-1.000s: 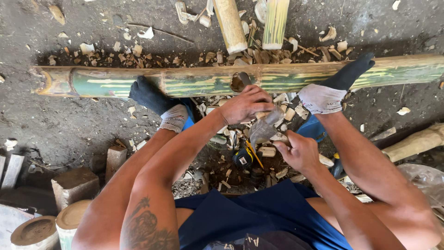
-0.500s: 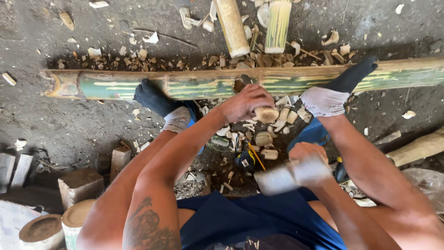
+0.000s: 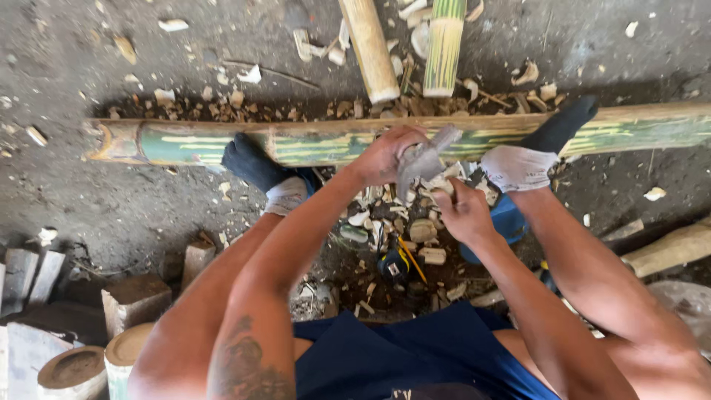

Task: The person sits on the ground and uses a hammer and chisel to carve a hole into a bamboo pole. They repeatedly strike the chisel to remove material and occasionally inspect the hole's progress.

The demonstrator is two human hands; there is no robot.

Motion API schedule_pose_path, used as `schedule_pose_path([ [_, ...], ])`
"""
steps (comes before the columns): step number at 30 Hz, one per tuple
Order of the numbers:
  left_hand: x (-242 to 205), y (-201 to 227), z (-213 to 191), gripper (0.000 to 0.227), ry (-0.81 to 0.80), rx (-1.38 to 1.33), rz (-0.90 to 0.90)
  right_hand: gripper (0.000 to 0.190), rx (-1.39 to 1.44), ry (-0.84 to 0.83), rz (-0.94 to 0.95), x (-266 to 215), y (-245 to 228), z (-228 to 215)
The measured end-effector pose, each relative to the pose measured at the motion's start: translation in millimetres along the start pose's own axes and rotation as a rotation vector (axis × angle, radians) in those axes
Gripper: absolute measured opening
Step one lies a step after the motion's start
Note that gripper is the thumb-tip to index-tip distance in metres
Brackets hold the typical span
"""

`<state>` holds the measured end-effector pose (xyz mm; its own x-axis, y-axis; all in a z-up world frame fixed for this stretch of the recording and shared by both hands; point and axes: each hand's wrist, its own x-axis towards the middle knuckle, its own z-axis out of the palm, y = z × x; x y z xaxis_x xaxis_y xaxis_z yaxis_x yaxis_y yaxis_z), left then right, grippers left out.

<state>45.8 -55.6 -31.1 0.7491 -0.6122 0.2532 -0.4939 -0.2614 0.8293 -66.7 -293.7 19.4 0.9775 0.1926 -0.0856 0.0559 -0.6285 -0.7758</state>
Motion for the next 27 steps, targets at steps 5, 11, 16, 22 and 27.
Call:
schedule_pose_path([
  [5,18.9,14.3,26.3,0.046,-0.531,0.105,-0.388,0.050,0.076,0.070,0.004,-17.2,-17.7,-0.5],
  [11,5.1,49.1,38.9,0.077,-0.379,-0.013,-0.013,0.047,0.020,0.102,-0.147,-60.5,-38.2,-43.5],
  [16,-27.5,52.7,16.6,0.062,-0.137,0.196,0.300,0.046,0.013,0.055,-0.071,-68.5,-45.1,-42.4],
  [22,-65.1,34.2,-14.1,0.059,-0.172,0.413,0.255,0.045,0.018,-0.074,-0.065,-69.7,-44.8,-19.7],
  [27,-68.1,28.4,-22.0,0.043,-0.144,0.423,0.292,0.042,-0.020,-0.126,-0.120,-70.3,-52.4,-20.3],
])
